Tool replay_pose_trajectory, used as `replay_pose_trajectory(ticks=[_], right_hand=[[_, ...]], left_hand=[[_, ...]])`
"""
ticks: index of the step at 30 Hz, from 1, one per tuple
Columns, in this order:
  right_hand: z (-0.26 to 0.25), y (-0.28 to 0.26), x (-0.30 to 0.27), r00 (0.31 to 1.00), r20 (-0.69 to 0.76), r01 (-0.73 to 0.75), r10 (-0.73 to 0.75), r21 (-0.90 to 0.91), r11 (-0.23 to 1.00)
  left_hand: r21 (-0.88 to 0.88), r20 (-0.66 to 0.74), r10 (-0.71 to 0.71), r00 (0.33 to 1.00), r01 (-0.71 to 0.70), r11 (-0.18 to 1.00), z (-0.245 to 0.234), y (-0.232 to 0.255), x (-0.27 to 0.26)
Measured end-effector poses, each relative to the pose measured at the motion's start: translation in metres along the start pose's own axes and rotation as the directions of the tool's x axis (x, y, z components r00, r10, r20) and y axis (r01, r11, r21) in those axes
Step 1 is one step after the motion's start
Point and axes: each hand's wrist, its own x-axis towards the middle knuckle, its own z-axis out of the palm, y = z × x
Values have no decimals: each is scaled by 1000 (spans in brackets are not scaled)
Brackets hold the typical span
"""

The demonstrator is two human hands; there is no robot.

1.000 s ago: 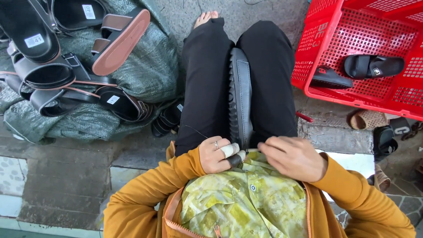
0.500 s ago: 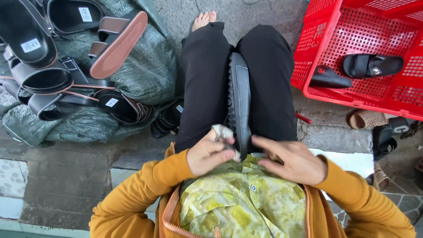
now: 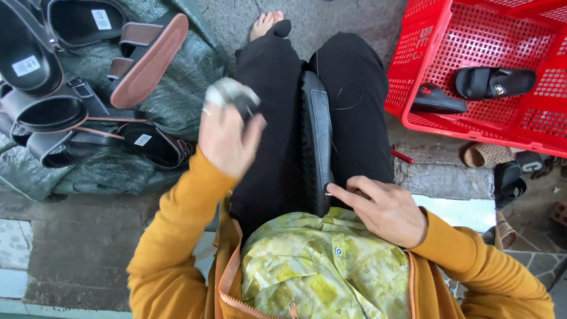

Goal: Hand-stitching the sole of a black sandal to repair it.

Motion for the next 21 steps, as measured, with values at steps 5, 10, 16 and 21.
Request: replay_pose_trajectory(ticks=[5, 10, 16, 21], right_hand=[[-6, -2, 5, 999, -7, 35, -36, -67, 997], [-4, 0, 2, 999, 42, 39, -33, -159, 986], [14, 4, -3, 997, 63, 67, -53, -259, 964], [30, -4, 4, 998, -38, -59, 55, -95, 994]], left_hand=[[-526, 140, 136, 981, -43, 849, 5, 47, -76], [-619, 236, 90, 968, 79, 782, 13, 53, -84], [-690, 191, 32, 981, 111, 715, 37, 54, -92], [-601, 79, -21, 997, 65, 797, 40, 62, -98]])
